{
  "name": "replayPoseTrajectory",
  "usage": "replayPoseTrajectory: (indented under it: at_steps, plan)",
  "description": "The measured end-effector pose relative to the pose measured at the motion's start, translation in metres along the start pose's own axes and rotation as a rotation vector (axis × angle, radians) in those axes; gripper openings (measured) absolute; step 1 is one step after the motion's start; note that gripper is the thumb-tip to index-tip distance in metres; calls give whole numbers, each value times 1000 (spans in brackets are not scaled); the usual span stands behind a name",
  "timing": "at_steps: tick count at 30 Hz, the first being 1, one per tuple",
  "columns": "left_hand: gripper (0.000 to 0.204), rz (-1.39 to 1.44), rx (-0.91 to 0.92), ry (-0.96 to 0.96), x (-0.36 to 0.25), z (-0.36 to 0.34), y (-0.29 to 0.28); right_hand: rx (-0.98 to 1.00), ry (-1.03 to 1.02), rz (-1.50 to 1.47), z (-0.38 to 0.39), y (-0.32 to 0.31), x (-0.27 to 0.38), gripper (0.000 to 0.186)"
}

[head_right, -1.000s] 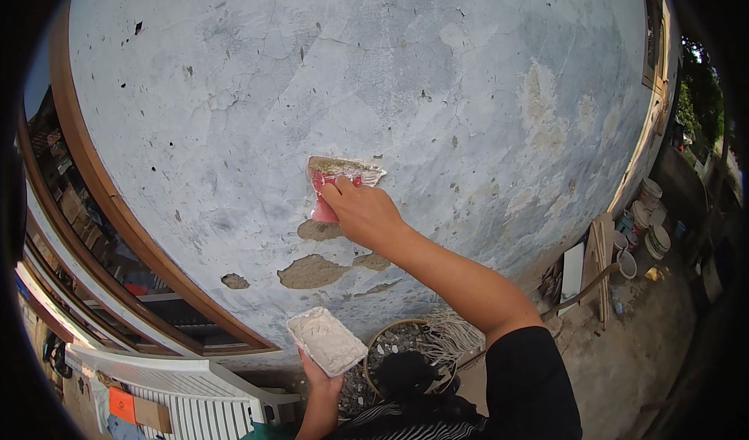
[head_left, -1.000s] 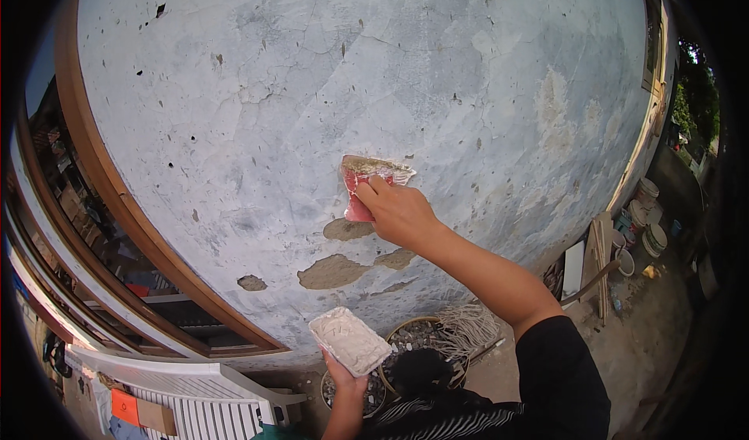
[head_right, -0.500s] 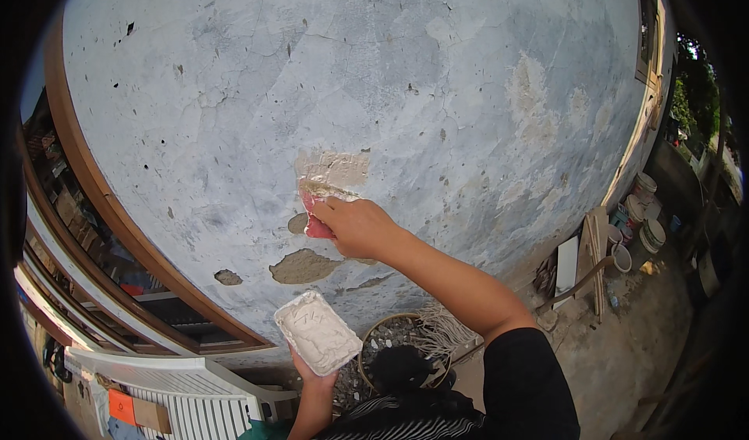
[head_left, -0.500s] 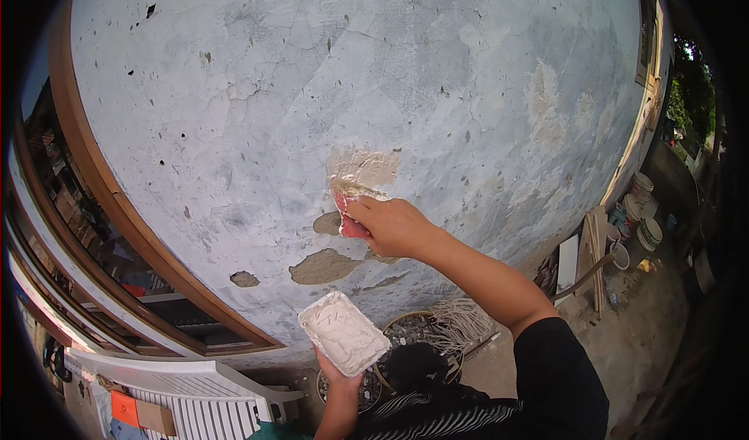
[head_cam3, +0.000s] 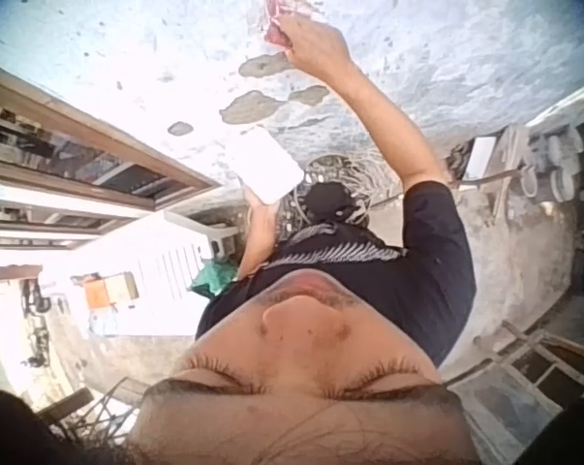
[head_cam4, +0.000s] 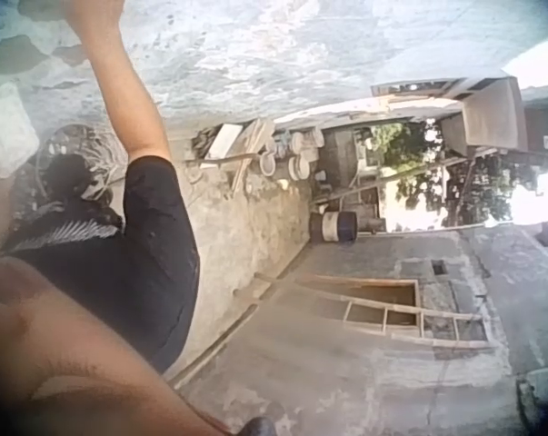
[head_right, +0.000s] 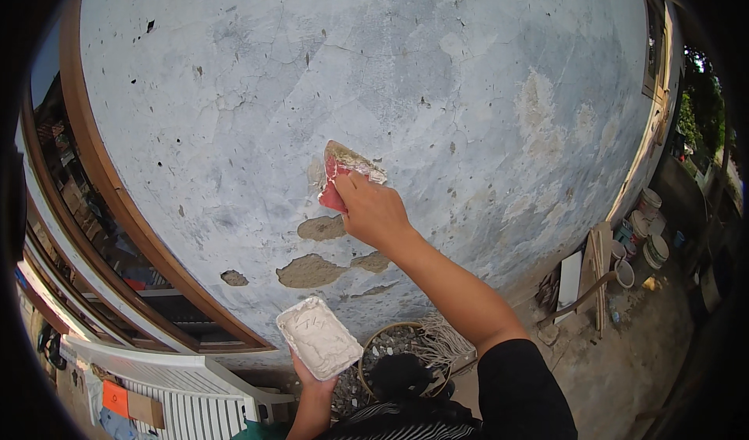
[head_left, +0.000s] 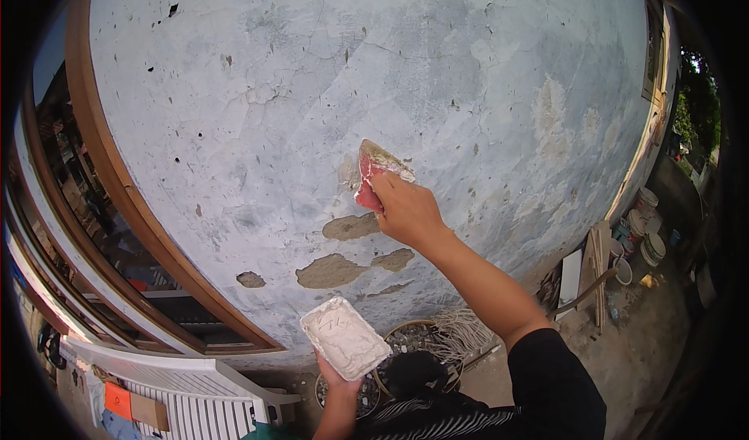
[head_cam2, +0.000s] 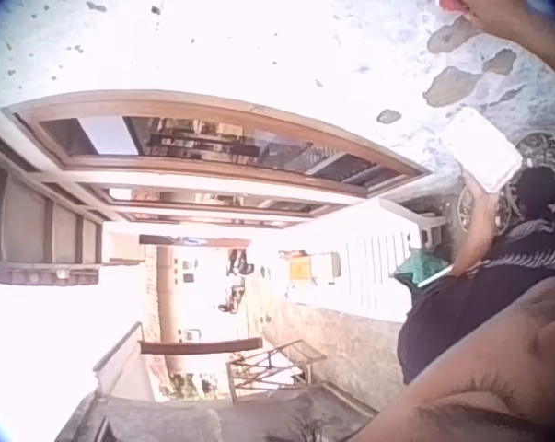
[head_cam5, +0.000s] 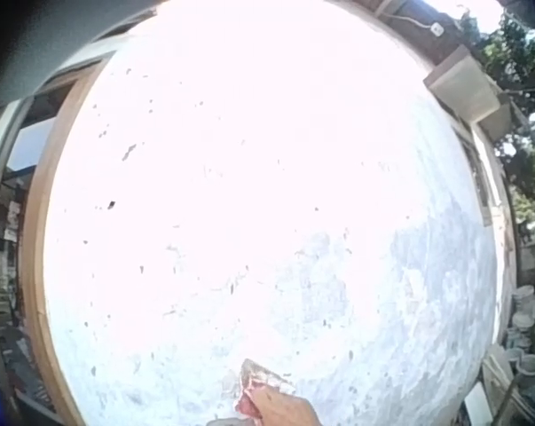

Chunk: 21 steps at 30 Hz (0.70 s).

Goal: Patching a damaged exterior wall with putty using a putty knife.

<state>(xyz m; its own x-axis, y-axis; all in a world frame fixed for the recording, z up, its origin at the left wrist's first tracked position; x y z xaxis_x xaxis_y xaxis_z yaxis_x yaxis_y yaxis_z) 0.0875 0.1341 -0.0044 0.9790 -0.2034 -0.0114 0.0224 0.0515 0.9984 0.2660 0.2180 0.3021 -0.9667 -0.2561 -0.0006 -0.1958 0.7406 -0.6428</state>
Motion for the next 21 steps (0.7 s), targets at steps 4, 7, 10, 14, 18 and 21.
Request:
replayPoseTrajectory:
  at_steps: [4,7,10,14,18,21]
  plan:
    - [62,-29,4,53,-11,0,-9,78,-24,-14,-3,33,16,34]
    - [61,-33,1,78,-18,0,-15,76,-91,-100,2,42,37,28]
    - [60,-45,0,88,-20,1,-14,188,-100,-110,11,63,49,31]
    - [60,-45,26,76,-17,3,-5,151,-157,-250,19,60,58,26]
    - [59,-45,3,96,-17,5,-7,168,-190,-427,23,34,66,21]
    - [59,-42,9,97,-15,2,-7,153,-89,-564,12,25,50,15]
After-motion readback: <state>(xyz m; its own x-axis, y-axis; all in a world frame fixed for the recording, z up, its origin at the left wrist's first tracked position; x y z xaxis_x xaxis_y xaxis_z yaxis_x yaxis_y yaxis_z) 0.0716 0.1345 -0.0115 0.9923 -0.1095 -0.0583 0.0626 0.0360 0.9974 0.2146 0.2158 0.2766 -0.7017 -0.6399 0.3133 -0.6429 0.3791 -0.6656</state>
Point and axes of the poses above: each hand's wrist, its own z-axis away from the middle knuckle, its own y-axis out of the palm, x = y × z, the point moved 9 cm from there along -z, towards the middle knuckle, and after that the axes turned 11 degrees about z, right-handed, at the moved point
